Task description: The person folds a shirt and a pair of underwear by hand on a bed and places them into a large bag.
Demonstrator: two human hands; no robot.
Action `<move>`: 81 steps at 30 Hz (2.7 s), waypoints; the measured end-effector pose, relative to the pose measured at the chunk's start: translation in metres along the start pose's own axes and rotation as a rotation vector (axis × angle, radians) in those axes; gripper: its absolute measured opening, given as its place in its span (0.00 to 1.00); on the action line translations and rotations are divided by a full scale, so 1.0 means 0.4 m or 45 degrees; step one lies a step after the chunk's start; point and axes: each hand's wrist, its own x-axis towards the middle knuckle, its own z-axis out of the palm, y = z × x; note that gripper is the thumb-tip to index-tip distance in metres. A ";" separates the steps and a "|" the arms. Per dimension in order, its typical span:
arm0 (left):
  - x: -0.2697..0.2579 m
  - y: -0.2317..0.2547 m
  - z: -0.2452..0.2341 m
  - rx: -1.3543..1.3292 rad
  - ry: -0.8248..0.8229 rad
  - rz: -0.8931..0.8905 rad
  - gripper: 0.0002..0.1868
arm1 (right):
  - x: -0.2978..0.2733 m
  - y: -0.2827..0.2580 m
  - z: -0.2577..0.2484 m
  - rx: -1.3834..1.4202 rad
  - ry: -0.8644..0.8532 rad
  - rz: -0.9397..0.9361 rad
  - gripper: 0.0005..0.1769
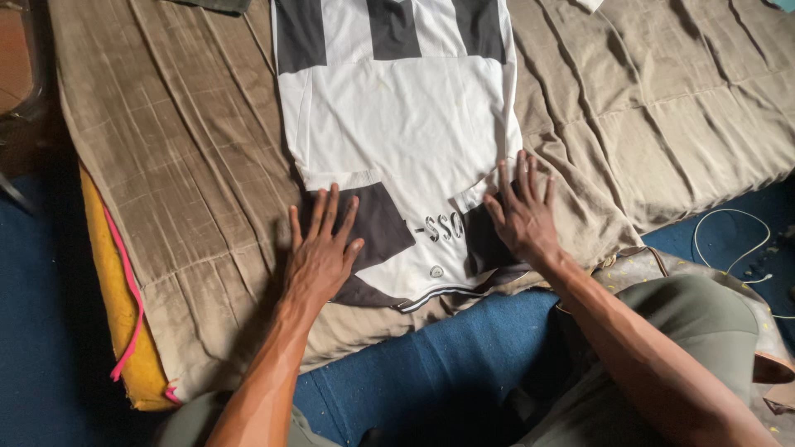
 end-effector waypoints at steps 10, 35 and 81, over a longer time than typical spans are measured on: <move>0.007 0.035 0.021 0.317 -0.254 0.071 0.36 | -0.013 -0.076 0.028 0.104 0.025 -0.079 0.43; 0.656 0.498 0.299 -0.819 -0.255 -0.406 0.24 | 0.131 0.258 -0.012 0.348 -0.666 0.263 0.19; 0.562 0.077 0.174 0.021 -0.399 -0.312 0.35 | 0.475 0.107 0.091 -0.152 0.123 -0.141 0.44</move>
